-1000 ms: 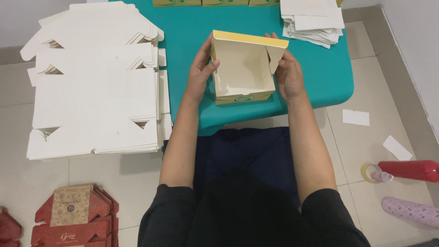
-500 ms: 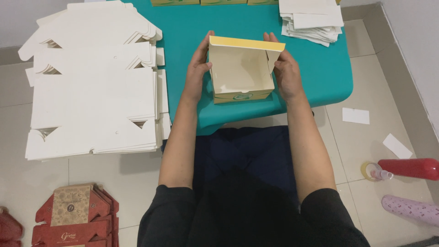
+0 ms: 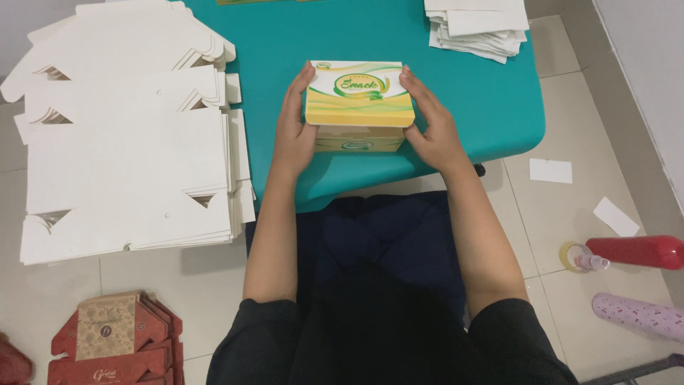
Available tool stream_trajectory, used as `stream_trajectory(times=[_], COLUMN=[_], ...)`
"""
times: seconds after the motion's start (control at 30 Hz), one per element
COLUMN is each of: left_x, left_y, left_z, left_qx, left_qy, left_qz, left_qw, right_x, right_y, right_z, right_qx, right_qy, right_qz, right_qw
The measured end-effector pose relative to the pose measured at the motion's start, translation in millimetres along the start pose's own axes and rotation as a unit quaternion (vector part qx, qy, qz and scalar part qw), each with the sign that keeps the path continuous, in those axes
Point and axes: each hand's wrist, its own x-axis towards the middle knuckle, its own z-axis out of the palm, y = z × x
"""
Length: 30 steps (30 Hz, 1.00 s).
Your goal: Assembling cardboard snack boxes by folding templates and tucking tabs.
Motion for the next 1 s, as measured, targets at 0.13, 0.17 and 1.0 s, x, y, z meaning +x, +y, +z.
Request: stream_trajectory(times=[0.13,0.17,1.0], left_x=[-15.5,-19.9,-65.2], left_y=[-0.5,3.8,29.2], left_z=[-7.0,-9.2,-2.0], left_qx=[0.115,0.095,0.068], left_qy=[-0.033,-0.046,0.085], left_qz=[0.026,0.035,0.03], left_qw=[0.993,0.994,0.994], right_x=[-8.1,-11.7,-51.0], right_y=[17.5,27.4,27.1], right_z=[5.7,6.7,38.8], right_qx=[0.032,0.052,0.159], right_qy=[-0.014,-0.017,0.143], right_qz=[0.023,-0.011,-0.034], right_qw=[0.999,0.998,0.976])
